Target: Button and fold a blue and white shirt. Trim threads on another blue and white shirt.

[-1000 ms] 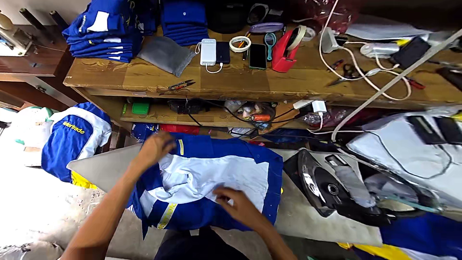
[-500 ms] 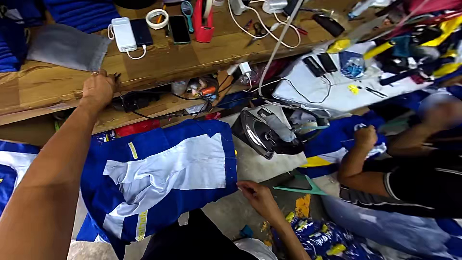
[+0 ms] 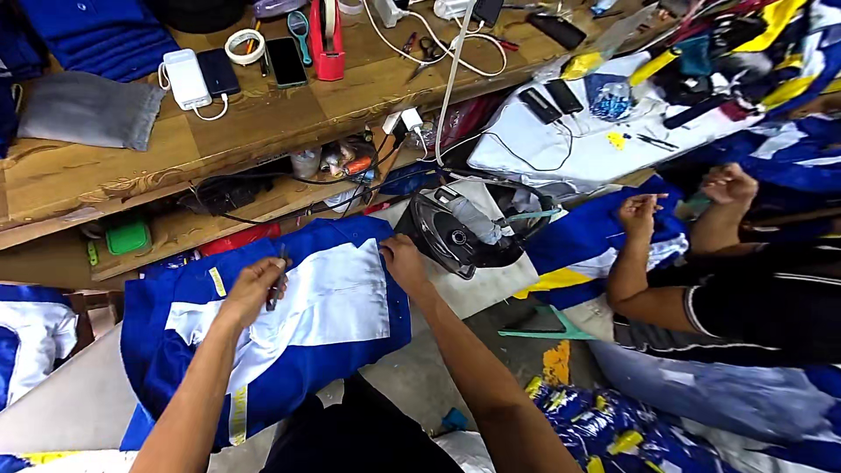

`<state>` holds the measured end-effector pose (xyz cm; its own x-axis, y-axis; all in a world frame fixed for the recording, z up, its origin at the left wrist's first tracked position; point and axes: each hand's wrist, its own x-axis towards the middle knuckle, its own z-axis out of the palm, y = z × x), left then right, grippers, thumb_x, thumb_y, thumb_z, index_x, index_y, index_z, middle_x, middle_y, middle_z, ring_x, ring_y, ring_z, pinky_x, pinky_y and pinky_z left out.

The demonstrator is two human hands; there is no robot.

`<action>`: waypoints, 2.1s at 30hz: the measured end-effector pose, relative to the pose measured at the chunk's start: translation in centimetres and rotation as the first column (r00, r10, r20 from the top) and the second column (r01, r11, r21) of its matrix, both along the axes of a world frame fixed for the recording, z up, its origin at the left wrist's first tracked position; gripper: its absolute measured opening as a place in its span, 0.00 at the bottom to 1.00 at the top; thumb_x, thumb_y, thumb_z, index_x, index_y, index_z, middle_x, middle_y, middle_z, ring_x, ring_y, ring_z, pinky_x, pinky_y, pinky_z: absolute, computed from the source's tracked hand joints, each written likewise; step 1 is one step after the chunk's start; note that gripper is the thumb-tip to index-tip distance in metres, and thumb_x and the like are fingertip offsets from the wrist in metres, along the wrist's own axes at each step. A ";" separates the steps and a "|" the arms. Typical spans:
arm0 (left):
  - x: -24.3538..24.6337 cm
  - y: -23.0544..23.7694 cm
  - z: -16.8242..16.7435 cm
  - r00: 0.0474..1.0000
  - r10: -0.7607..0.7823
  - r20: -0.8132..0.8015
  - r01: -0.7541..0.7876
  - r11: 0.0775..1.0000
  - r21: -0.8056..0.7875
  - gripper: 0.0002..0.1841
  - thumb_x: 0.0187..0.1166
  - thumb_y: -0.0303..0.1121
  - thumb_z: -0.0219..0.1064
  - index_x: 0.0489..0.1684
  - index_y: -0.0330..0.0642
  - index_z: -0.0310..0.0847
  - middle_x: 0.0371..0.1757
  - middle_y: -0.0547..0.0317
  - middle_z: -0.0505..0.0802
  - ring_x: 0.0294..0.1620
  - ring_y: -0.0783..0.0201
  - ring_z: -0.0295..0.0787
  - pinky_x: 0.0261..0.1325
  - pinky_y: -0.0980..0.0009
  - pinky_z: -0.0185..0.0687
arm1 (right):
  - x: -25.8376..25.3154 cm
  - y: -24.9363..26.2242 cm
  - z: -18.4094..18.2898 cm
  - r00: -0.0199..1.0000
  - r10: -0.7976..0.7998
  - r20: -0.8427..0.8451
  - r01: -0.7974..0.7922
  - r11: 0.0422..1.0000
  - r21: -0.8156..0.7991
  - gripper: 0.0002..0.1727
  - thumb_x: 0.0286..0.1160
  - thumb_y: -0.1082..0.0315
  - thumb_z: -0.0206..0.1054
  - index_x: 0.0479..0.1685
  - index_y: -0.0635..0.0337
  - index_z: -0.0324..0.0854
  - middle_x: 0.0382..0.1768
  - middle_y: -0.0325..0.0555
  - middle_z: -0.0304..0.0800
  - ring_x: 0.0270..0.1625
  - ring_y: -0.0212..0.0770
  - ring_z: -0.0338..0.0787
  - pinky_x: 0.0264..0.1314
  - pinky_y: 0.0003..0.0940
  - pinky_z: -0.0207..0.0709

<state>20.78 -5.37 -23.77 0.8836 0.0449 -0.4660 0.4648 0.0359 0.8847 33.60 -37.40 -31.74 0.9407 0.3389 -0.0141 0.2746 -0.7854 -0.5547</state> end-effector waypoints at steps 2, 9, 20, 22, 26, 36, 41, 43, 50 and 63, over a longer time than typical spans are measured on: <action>0.2 -2.9 -0.3 0.996 -0.094 0.013 0.092 0.989 0.113 0.18 0.88 0.38 0.62 0.66 0.34 0.81 0.41 0.58 0.90 0.34 0.69 0.87 0.40 0.71 0.86 | 0.1 0.2 -0.1 1.000 -0.012 0.009 0.012 1.000 -0.004 0.08 0.79 0.73 0.66 0.42 0.67 0.91 0.47 0.61 0.91 0.59 0.60 0.90 0.64 0.58 0.82; 6.2 -11.3 -2.0 0.913 -0.408 0.019 0.338 0.780 0.527 0.22 0.85 0.40 0.65 0.72 0.37 0.79 0.48 0.47 0.93 0.47 0.56 0.91 0.61 0.56 0.84 | 1.4 -0.3 0.9 0.994 0.002 -0.111 -0.009 0.998 -0.058 0.09 0.79 0.76 0.62 0.51 0.70 0.83 0.49 0.66 0.88 0.58 0.65 0.89 0.61 0.62 0.81; 10.6 -17.4 -3.8 0.834 -0.528 -0.159 0.410 0.401 0.819 0.18 0.88 0.35 0.60 0.73 0.47 0.82 0.65 0.46 0.92 0.66 0.44 0.89 0.69 0.41 0.80 | 2.3 -0.9 1.3 0.987 0.047 -0.153 -0.059 0.995 -0.074 0.11 0.79 0.76 0.62 0.57 0.62 0.80 0.45 0.61 0.91 0.51 0.64 0.92 0.54 0.63 0.83; 10.9 -17.7 -3.7 0.830 -0.527 -0.183 0.421 0.377 0.825 0.18 0.88 0.35 0.60 0.74 0.48 0.82 0.65 0.45 0.91 0.66 0.43 0.89 0.69 0.41 0.80 | 2.4 -0.9 1.4 0.985 0.050 -0.163 -0.062 0.996 -0.069 0.11 0.80 0.76 0.61 0.57 0.62 0.80 0.45 0.61 0.91 0.51 0.64 0.92 0.53 0.63 0.83; 11.1 -17.9 -3.8 0.831 -0.522 -0.189 0.418 0.364 0.832 0.17 0.88 0.34 0.60 0.71 0.48 0.83 0.64 0.45 0.92 0.65 0.42 0.89 0.67 0.40 0.80 | 2.4 -1.1 1.3 0.984 0.063 -0.165 -0.076 0.994 -0.073 0.11 0.80 0.75 0.61 0.57 0.61 0.80 0.45 0.61 0.90 0.51 0.63 0.92 0.52 0.63 0.83; 11.0 -17.3 -4.0 0.843 -0.524 -0.121 0.376 0.414 0.829 0.16 0.87 0.36 0.62 0.69 0.46 0.85 0.61 0.45 0.93 0.62 0.42 0.90 0.65 0.40 0.82 | 2.1 -1.2 1.6 0.988 0.042 -0.149 -0.045 0.999 -0.017 0.12 0.80 0.76 0.63 0.59 0.63 0.79 0.44 0.62 0.91 0.49 0.64 0.93 0.52 0.64 0.83; 7.9 -14.5 -2.9 0.909 -0.412 0.055 0.252 0.652 0.715 0.20 0.84 0.37 0.69 0.71 0.41 0.81 0.55 0.45 0.94 0.53 0.47 0.94 0.63 0.42 0.86 | -1.7 -6.7 4.9 0.860 0.315 -0.401 -0.262 0.948 0.181 0.14 0.89 0.67 0.55 0.55 0.66 0.83 0.36 0.53 0.90 0.40 0.48 0.92 0.51 0.51 0.86; 5.8 -12.7 -2.7 0.934 -0.353 0.049 0.240 0.727 0.644 0.20 0.84 0.38 0.68 0.71 0.40 0.81 0.50 0.47 0.95 0.46 0.52 0.94 0.59 0.48 0.88 | -4.1 -10.6 6.8 0.638 0.472 -0.609 -0.487 0.860 0.156 0.17 0.90 0.63 0.56 0.51 0.65 0.88 0.36 0.53 0.92 0.38 0.47 0.92 0.52 0.52 0.85; -0.1 -11.6 -2.8 0.977 -0.210 -0.023 0.203 0.903 0.380 0.21 0.83 0.38 0.69 0.70 0.37 0.79 0.47 0.54 0.94 0.39 0.66 0.95 0.46 0.67 0.93 | -7.6 -10.0 5.1 0.844 0.473 -0.255 -0.450 0.881 0.144 0.14 0.85 0.69 0.60 0.52 0.59 0.93 0.47 0.54 0.96 0.53 0.51 0.95 0.64 0.50 0.84; -4.0 -12.9 -5.5 0.960 -0.273 -0.066 0.275 0.861 0.427 0.22 0.83 0.40 0.67 0.71 0.38 0.79 0.45 0.52 0.94 0.40 0.63 0.94 0.52 0.64 0.91 | -5.6 -5.3 0.1 0.915 0.401 -0.052 -0.395 0.913 0.100 0.13 0.85 0.71 0.56 0.49 0.65 0.87 0.47 0.57 0.93 0.55 0.54 0.93 0.65 0.49 0.83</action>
